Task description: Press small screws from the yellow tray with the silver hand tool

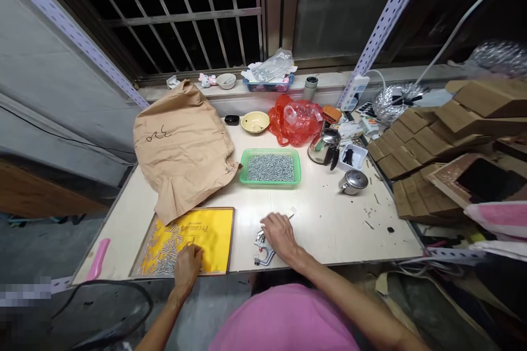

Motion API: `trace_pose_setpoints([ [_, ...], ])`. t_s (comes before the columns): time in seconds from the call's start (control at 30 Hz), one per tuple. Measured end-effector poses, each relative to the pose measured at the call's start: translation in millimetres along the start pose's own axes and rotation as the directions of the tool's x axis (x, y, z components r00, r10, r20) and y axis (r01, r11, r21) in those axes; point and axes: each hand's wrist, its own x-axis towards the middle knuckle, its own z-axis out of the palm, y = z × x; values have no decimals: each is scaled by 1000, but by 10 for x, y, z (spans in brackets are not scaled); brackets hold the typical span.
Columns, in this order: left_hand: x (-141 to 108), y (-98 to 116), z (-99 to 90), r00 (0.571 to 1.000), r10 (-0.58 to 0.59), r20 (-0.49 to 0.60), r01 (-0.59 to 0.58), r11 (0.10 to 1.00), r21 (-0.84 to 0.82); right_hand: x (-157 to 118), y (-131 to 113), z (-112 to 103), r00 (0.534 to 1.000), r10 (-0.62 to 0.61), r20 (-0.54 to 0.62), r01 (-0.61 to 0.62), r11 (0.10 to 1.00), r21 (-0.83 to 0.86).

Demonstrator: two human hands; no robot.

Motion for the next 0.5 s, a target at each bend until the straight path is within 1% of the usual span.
trace_pose_setpoints([
  [0.07,71,-16,-31,993,-112,43,116,988,-105,-295,103,250,986,52,157,-54,999,3],
  [0.1,107,-20,-45,983,-176,61,183,971,-155,-417,160,346,977,71,203,-72,997,-1],
  [0.2,185,12,-92,938,-338,71,344,890,-301,-653,312,502,957,98,273,-95,995,-24],
  [0.27,197,97,-132,913,-402,72,395,823,-409,-723,376,526,951,103,290,-94,995,-42],
  [0.3,193,161,-153,904,-420,75,405,788,-464,-744,396,530,950,106,294,-96,994,-50],
  [0.43,184,473,-182,919,-375,119,350,641,-683,-790,437,569,950,125,286,-111,992,-66],
  [0.5,204,579,-160,917,-359,172,355,542,-762,-810,449,609,952,122,281,-106,992,-70],
])
